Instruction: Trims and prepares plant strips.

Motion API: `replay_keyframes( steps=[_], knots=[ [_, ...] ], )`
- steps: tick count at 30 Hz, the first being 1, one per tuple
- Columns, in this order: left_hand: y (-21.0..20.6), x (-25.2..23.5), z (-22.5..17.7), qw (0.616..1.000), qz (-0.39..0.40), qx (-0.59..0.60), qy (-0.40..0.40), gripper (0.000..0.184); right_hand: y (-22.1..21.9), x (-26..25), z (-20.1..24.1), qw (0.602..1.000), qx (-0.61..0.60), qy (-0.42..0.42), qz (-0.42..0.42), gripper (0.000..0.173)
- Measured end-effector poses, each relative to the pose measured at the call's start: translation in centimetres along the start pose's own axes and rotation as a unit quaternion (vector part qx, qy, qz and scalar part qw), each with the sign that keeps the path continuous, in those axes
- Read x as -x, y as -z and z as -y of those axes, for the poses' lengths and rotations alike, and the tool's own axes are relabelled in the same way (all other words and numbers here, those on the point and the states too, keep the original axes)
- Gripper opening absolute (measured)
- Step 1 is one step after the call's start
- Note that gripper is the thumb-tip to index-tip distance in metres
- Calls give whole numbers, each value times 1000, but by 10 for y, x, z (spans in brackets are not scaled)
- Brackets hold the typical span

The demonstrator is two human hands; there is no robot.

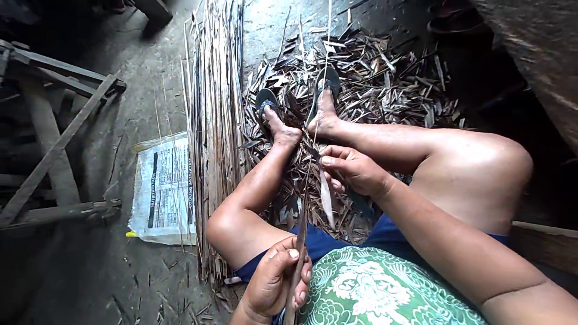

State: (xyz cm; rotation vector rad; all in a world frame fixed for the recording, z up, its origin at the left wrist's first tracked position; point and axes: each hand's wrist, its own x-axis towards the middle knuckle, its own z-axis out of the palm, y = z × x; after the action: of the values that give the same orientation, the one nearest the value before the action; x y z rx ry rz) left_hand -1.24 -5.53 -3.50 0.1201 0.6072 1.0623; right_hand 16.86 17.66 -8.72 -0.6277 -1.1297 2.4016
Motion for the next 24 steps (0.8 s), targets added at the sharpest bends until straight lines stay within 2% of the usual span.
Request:
replay_keyframes(
  steps=[2, 4, 8, 10, 14, 17, 20, 24],
  knots=[
    [0, -3, 0, 1000, -14, -7, -9, 21, -9, 4, -1, 998, 0, -33, 55, 25],
    [-1, -4, 0, 1000, -24, -13, -14, 24, -17, 5, -5, 996, -19, -45, 80, 22],
    [0, 5, 0, 995, -72, -62, -9, 27, -14, -3, 1, 999, -28, -41, -4, 18],
    [1, 8, 1, 990, -97, -94, -29, 24, -13, -1, 2, 998, -15, -57, 1, 17],
    [-4, 1, -2, 984, -136, -94, -62, 21, -29, 19, -14, 982, 21, -123, 140, 18],
    [-8, -6, -1, 988, -123, -69, -59, 22, -44, 33, -27, 967, -6, -131, 218, 18],
    [-10, -10, 0, 994, -93, -39, -50, 22, -43, 36, -29, 964, -22, -108, 242, 17],
    [-10, -9, -1, 994, -94, -24, -45, 19, -35, 29, -31, 969, 1, -74, 236, 17]
  ],
)
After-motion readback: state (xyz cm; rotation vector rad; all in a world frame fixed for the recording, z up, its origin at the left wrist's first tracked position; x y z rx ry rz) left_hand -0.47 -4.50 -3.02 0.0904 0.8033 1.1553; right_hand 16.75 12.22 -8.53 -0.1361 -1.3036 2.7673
